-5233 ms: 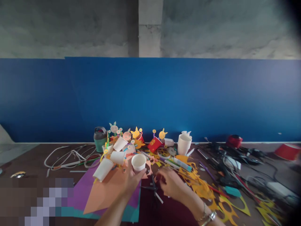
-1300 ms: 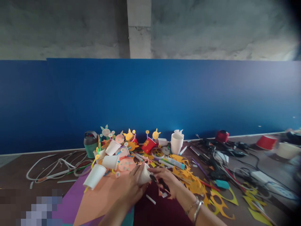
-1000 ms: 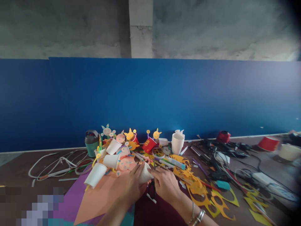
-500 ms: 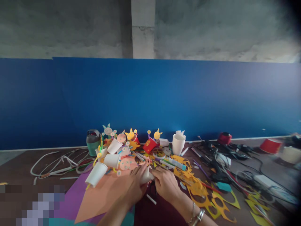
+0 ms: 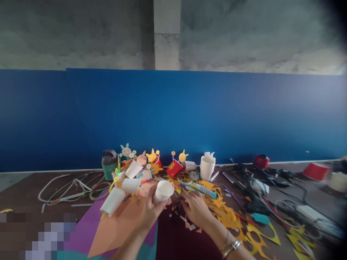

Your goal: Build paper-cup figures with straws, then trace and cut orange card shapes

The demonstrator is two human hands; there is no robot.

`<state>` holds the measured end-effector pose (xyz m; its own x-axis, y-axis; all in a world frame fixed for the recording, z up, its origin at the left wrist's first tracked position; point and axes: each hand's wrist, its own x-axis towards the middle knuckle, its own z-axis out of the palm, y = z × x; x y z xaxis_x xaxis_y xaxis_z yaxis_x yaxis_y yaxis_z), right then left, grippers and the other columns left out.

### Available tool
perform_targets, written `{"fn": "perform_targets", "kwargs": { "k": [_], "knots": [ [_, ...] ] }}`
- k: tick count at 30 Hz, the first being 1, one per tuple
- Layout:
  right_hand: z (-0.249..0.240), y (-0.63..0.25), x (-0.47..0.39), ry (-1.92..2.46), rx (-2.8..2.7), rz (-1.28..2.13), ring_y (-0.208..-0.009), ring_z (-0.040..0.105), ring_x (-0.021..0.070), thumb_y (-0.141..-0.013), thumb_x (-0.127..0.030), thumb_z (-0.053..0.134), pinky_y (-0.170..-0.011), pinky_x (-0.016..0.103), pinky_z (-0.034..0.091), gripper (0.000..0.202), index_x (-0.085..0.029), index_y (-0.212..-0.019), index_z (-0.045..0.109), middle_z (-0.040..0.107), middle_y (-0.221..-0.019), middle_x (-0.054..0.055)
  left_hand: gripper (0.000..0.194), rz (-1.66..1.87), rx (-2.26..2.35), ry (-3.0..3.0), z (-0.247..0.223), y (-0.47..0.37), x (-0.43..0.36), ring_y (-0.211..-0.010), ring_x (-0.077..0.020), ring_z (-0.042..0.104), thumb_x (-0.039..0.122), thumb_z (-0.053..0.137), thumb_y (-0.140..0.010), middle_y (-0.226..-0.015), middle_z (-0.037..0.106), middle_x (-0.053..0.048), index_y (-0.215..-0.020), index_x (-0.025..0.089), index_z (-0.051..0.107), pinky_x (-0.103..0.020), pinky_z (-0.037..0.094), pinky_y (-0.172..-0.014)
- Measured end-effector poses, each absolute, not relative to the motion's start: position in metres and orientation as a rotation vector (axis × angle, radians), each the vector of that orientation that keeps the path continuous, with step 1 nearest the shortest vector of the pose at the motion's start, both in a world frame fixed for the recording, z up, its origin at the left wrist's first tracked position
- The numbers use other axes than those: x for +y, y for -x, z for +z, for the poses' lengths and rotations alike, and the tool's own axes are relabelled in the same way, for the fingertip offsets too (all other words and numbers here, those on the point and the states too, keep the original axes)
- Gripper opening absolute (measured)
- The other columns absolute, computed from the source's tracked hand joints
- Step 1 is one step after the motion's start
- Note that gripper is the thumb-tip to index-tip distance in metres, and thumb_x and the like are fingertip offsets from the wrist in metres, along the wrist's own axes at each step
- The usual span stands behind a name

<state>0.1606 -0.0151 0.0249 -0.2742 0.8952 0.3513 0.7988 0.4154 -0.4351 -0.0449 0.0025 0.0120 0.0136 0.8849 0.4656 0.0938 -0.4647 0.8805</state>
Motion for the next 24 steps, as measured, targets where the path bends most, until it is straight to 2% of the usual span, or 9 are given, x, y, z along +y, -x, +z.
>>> {"fn": "perform_targets", "kwargs": {
  "k": [3, 8, 12, 16, 18, 21, 24],
  "knots": [
    [0.027, -0.162, -0.015, 1.502, -2.142, 0.131, -0.088, 0.061, 0.0203, -0.088, -0.015, 0.039, -0.086, 0.032, 0.037, 0.024, -0.019, -0.100, 0.060, 0.069, -0.090, 0.005, 0.049, 1.452, 0.924, -1.542, 0.011, 0.044, 0.000, -0.102, -0.0251, 0.062, 0.028, 0.067, -0.072, -0.113, 0.064, -0.008, -0.117, 0.021, 0.050, -0.037, 0.051, -0.086],
    [0.015, -0.181, -0.006, 1.865, -2.009, -0.187, -0.099, 0.055, 0.0285, -0.081, -0.012, 0.046, -0.083, 0.037, 0.035, 0.026, -0.016, -0.099, 0.064, 0.064, -0.102, 0.012, 0.045, 1.376, 0.881, -1.501, 0.006, 0.045, -0.001, -0.100, -0.0238, 0.062, 0.027, 0.066, -0.075, -0.109, 0.065, -0.008, -0.116, 0.020, 0.050, -0.038, 0.050, -0.087],
    [0.006, -0.191, -0.002, 1.933, -2.108, -0.166, -0.092, 0.057, 0.0306, -0.081, -0.015, 0.048, -0.082, 0.040, 0.035, 0.020, -0.013, -0.089, 0.066, 0.066, -0.093, 0.015, 0.043, 1.414, 0.902, -1.511, 0.005, 0.044, 0.000, -0.097, -0.0239, 0.063, 0.026, 0.067, -0.073, -0.105, 0.066, -0.008, -0.114, 0.019, 0.052, -0.038, 0.051, -0.085],
    [0.014, -0.188, -0.003, 1.933, -2.046, -0.186, -0.090, 0.059, 0.0287, -0.079, -0.007, 0.045, -0.079, 0.037, 0.037, 0.024, -0.012, -0.093, 0.064, 0.066, -0.092, 0.016, 0.042, 1.502, 0.984, -1.497, 0.003, 0.044, 0.005, -0.092, -0.0228, 0.063, 0.025, 0.067, -0.071, -0.101, 0.066, -0.007, -0.110, 0.019, 0.052, -0.037, 0.051, -0.081],
    [0.024, -0.182, -0.006, 1.836, -1.962, -0.157, -0.088, 0.060, 0.0260, -0.083, -0.008, 0.041, -0.077, 0.034, 0.039, 0.024, -0.013, -0.095, 0.061, 0.066, -0.090, 0.014, 0.040, 1.561, 1.063, -1.487, 0.003, 0.044, 0.006, -0.087, -0.0221, 0.063, 0.025, 0.068, -0.068, -0.095, 0.066, -0.005, -0.105, 0.018, 0.053, -0.036, 0.051, -0.079],
    [0.036, -0.172, -0.014, 1.514, -1.965, 0.041, -0.081, 0.061, 0.0205, -0.091, -0.017, 0.037, -0.072, 0.029, 0.041, 0.021, -0.017, -0.097, 0.057, 0.065, -0.087, 0.008, 0.039, 1.581, 1.130, -1.461, 0.006, 0.044, 0.006, -0.079, -0.0211, 0.064, 0.025, 0.067, -0.067, -0.088, 0.065, -0.003, -0.103, 0.018, 0.053, -0.035, 0.051, -0.072],
    [0.043, -0.163, -0.022, 1.341, -2.048, 0.282, -0.070, 0.059, 0.0174, -0.089, -0.020, 0.041, -0.063, 0.026, 0.041, 0.017, -0.020, -0.093, 0.058, 0.064, -0.079, 0.003, 0.040, 1.592, 1.155, -1.446, 0.009, 0.043, 0.004, -0.076, -0.0204, 0.063, 0.026, 0.065, -0.067, -0.084, 0.064, -0.002, -0.105, 0.018, 0.053, -0.034, 0.051, -0.069]
  ]
}}
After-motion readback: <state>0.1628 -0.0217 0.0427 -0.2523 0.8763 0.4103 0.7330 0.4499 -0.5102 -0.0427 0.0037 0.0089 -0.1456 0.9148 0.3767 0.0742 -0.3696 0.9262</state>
